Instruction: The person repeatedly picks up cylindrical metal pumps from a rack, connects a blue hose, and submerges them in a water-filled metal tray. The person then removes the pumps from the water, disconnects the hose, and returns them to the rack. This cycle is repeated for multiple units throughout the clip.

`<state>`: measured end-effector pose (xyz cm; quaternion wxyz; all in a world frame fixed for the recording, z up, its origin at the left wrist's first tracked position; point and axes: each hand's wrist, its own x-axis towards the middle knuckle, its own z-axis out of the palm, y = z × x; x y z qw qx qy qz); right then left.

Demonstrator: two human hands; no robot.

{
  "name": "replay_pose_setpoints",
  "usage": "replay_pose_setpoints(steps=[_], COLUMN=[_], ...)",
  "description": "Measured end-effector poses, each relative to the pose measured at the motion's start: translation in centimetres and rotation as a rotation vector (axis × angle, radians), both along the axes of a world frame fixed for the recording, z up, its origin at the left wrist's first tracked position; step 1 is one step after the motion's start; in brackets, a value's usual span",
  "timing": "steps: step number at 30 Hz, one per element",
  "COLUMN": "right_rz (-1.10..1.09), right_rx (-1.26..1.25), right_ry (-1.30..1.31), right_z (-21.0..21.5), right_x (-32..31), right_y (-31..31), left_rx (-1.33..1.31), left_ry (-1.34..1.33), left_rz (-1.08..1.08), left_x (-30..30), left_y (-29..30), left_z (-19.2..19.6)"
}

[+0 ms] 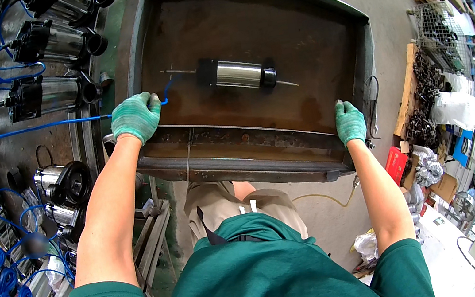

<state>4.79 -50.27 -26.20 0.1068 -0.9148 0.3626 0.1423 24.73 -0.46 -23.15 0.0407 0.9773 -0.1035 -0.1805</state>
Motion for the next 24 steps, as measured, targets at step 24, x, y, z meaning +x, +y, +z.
replay_pose_setpoints(steps=[24], right_rz=[-0.138], right_rx=[0.098], right_ry=[0.063], right_z=[3.1], right_x=[1.0], right_y=[0.8], left_rx=[-0.294], left_ry=[-0.332], left_rz=[-0.220], left_x=[-0.6], left_y=[-2.8], left_z=[-1.2])
